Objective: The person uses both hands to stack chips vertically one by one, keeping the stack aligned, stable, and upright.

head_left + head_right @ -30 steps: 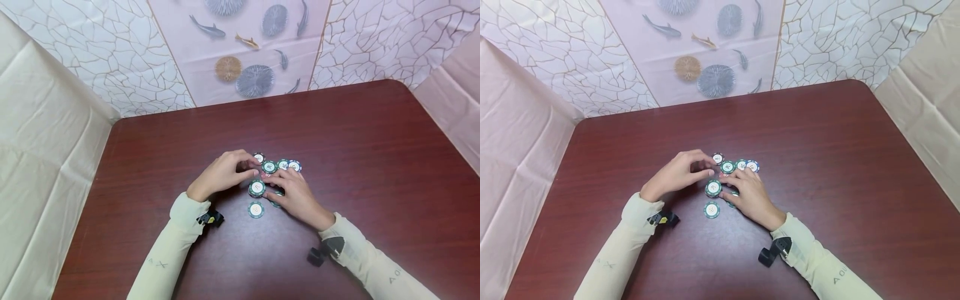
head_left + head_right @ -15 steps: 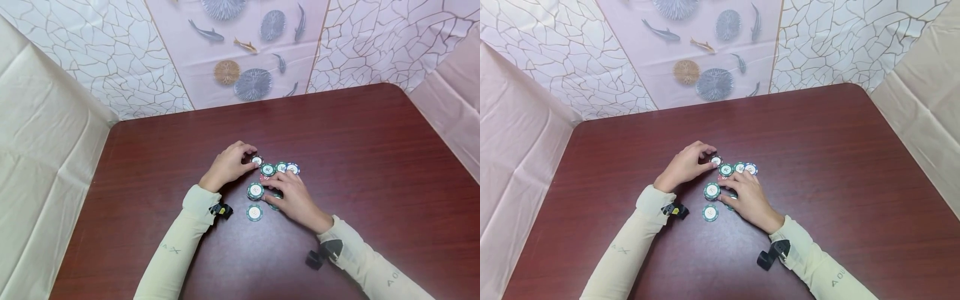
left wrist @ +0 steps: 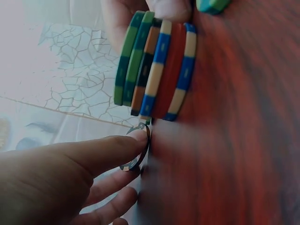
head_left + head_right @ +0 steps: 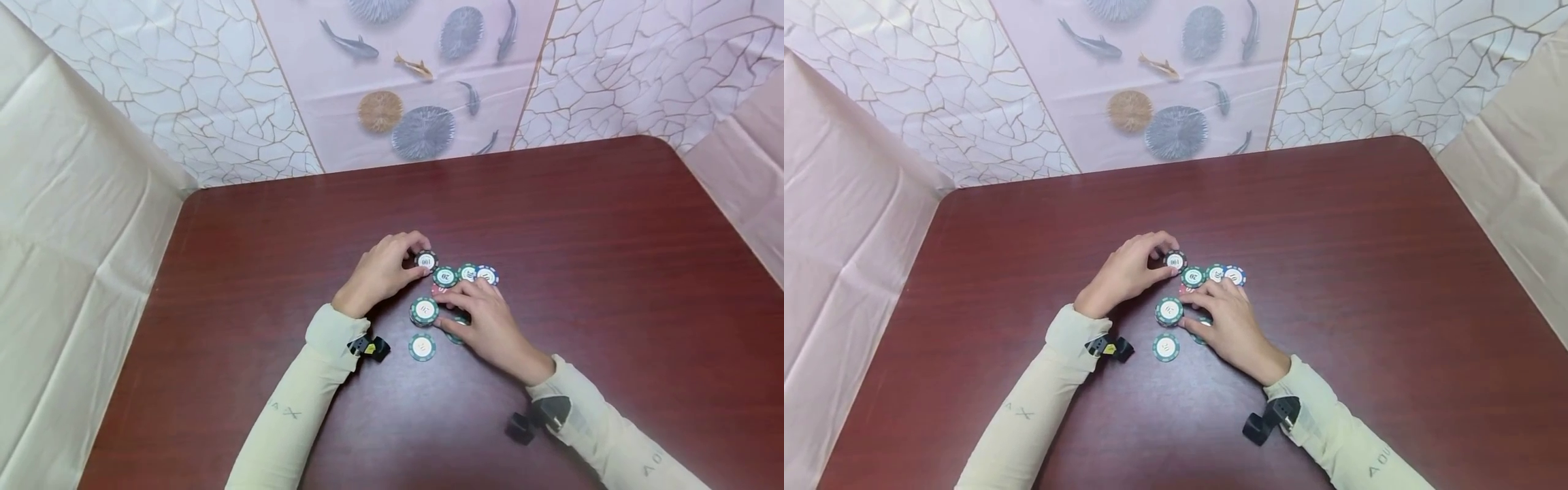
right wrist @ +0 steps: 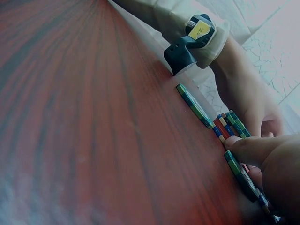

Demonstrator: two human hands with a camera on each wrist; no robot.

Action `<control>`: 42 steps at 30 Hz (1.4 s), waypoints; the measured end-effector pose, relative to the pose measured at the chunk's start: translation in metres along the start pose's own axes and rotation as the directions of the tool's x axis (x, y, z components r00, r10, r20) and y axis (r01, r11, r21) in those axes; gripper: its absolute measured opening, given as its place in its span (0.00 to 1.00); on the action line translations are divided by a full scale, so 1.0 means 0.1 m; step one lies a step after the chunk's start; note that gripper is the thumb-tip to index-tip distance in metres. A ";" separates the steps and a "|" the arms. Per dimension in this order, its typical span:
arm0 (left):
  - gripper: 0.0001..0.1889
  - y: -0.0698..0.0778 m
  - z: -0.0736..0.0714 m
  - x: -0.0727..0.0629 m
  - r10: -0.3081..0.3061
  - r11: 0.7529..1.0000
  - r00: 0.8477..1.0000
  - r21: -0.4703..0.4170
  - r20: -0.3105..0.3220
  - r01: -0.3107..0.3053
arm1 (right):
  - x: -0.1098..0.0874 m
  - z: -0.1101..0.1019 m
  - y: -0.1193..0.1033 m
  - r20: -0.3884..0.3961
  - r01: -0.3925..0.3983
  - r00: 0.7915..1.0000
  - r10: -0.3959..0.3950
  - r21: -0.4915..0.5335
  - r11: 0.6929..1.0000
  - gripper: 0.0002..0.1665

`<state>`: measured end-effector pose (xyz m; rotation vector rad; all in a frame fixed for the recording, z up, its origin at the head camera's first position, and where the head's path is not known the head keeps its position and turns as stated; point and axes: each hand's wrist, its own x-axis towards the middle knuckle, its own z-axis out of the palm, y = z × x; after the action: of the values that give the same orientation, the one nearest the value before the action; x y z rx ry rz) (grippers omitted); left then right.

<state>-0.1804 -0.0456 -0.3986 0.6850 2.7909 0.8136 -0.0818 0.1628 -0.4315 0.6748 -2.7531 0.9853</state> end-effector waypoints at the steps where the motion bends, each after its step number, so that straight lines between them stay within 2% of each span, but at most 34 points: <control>1: 0.16 0.01 0.00 0.01 0.013 1.000 1.000 0.002 0.001 -0.013 | -0.01 -0.01 0.00 -0.002 -0.002 1.000 0.002 0.000 1.000 0.22; 6: 0.18 0.05 -0.04 0.04 0.058 0.998 0.998 0.021 0.029 -0.058 | -0.02 -0.07 0.02 -0.004 -0.011 1.000 0.011 -0.001 1.000 0.22; 10: 0.20 0.06 -0.06 0.05 0.078 0.997 0.995 0.003 0.057 -0.078 | -0.01 -0.09 0.02 0.007 -0.020 1.000 0.020 -0.005 1.000 0.23; 15: 0.19 0.04 -0.06 0.03 0.101 0.995 0.993 0.009 0.065 -0.102 | -0.02 -0.09 0.01 0.028 -0.033 0.999 0.033 -0.010 0.999 0.22; 21: 0.17 -0.04 -0.05 -0.07 0.074 0.997 0.996 0.006 0.040 -0.074 | -0.01 0.00 -0.01 0.019 -0.010 1.000 0.010 -0.006 1.000 0.22; 26: 0.18 -0.10 -0.06 -0.14 0.067 0.996 0.997 -0.067 0.024 -0.065 | -0.01 0.04 -0.03 0.008 0.002 1.000 -0.002 -0.004 1.000 0.22; 34: 0.18 -0.11 -0.11 -0.27 0.170 0.964 0.985 -0.210 0.011 -0.164 | -0.02 0.00 0.00 -0.006 -0.003 1.000 0.003 -0.002 1.000 0.23; 42: 0.18 -0.08 -0.14 -0.47 0.242 0.943 0.970 -0.233 -0.013 -0.238 | -0.02 -0.02 -0.01 0.002 -0.001 1.000 0.001 -0.006 1.000 0.23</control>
<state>-0.1454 -0.0797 -0.3904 0.9937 2.5700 1.1520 -0.0798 0.1640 -0.4301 0.6736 -2.7571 0.9761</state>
